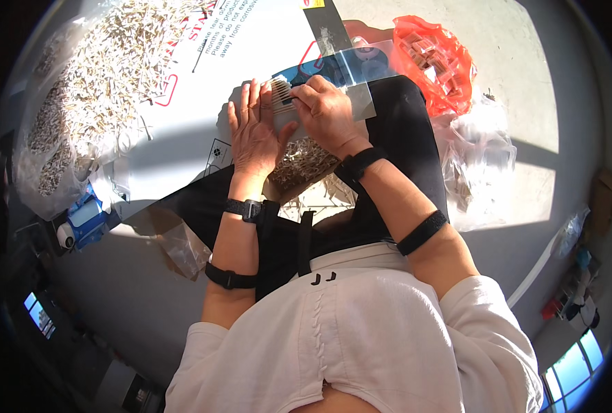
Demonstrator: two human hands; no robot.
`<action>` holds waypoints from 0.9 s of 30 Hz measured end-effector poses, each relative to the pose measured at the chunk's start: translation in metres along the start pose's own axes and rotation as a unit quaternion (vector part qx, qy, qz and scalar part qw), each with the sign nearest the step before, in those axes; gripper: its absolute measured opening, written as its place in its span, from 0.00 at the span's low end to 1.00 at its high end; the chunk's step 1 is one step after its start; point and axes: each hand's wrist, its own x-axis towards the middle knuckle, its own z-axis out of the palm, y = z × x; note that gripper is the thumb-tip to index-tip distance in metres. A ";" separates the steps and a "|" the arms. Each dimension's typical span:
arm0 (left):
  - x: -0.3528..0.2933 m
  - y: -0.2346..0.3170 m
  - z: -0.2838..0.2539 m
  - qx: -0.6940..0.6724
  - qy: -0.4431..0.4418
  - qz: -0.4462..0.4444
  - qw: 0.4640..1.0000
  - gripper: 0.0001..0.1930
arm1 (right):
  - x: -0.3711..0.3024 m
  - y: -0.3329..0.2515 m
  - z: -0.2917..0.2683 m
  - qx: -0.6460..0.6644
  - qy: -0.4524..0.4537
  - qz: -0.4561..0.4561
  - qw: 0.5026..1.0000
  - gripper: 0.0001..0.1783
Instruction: Packaging cotton swabs into small plastic bags.
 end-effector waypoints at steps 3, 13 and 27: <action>0.001 0.000 -0.001 -0.001 -0.007 0.001 1.000 0.47 | 0.003 -0.001 0.000 -0.008 -0.006 0.001 1.000 0.07; 0.001 0.000 0.000 -0.009 -0.001 -0.002 1.000 0.47 | 0.003 -0.001 0.001 -0.033 -0.028 0.000 0.999 0.04; 0.000 0.000 0.001 -0.014 0.001 -0.004 1.000 0.46 | 0.003 -0.002 0.001 -0.030 -0.036 0.024 0.999 0.04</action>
